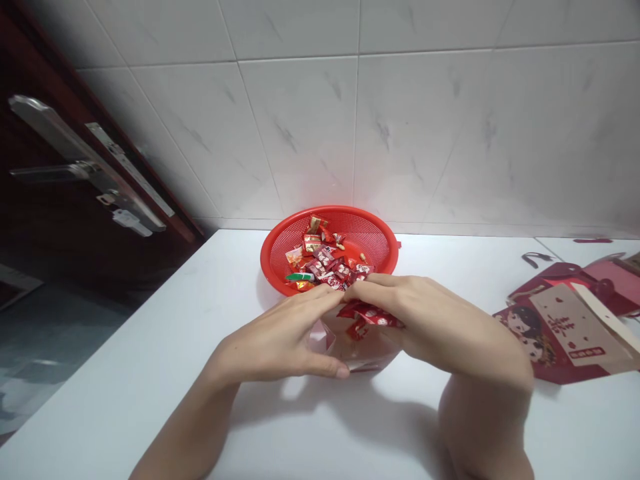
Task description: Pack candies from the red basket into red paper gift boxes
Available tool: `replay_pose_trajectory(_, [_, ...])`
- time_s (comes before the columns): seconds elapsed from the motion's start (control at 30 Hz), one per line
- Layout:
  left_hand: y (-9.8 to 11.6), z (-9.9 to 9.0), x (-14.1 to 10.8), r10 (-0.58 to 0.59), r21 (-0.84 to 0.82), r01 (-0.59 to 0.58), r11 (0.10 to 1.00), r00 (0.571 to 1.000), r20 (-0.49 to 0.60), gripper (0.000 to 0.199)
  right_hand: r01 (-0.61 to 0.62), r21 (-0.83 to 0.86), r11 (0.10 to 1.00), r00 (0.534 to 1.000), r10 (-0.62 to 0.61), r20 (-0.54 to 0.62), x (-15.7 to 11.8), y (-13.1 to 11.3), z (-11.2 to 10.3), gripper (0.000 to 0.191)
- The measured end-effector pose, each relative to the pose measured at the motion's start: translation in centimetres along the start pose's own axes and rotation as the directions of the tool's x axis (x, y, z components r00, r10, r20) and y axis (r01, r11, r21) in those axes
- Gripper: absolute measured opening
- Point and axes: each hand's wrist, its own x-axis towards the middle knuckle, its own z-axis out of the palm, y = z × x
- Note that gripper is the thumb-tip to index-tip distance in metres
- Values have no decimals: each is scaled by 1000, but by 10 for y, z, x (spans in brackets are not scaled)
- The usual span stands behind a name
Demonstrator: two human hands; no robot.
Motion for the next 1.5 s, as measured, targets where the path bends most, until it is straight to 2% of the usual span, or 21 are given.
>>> replay_pose_trajectory(0.3, [0,1,-1,50,-15,-50,999,999,-4,48,1,35,999,1000,0,-12,-4,0,0,18])
replay_pose_trajectory(0.4, [0,3,-4,1,29,-2,1000,1000,27,55,-5,97,995,999,9,-38,-8,-3,-4,13])
replay_pose_trajectory(0.5, [-1,3,-5,-45,66,42,997,998,41,64,41,168,985,997,-29,-74,-9,-6,-8,8])
replay_pose_trajectory(0.6, [-1,1,-1,-41,31,39,999,998,47,57,107,168,980,992,-94,-82,-7,-5,-9,5])
replay_pose_trajectory(0.7, [1,-2,2,-17,-16,17,1000,999,38,51,145,141,979,989,-140,-48,-6,-3,-8,10])
replay_pose_trajectory(0.87, [2,-3,3,27,-43,-25,999,999,38,46,133,220,966,983,-158,99,-5,0,-6,16])
replay_pose_trajectory(1.03, [-2,-1,1,30,-23,-30,999,1000,5,55,114,189,975,992,-120,24,-6,1,-9,14])
replay_pose_trajectory(1.13, [-2,-1,1,12,-17,-12,1000,1000,18,59,91,187,978,995,-97,22,-5,2,-9,11])
replay_pose_trajectory(1.33, [2,-3,2,33,-46,-30,998,998,51,55,47,161,986,980,-77,186,-2,4,-5,15])
replay_pose_trajectory(1.4, [2,-3,2,27,-37,-26,999,999,43,54,60,179,982,986,-87,145,-1,4,-5,15])
replay_pose_trajectory(1.5, [3,-2,1,33,-30,-31,999,999,39,51,75,211,975,997,-77,2,-3,3,-7,11])
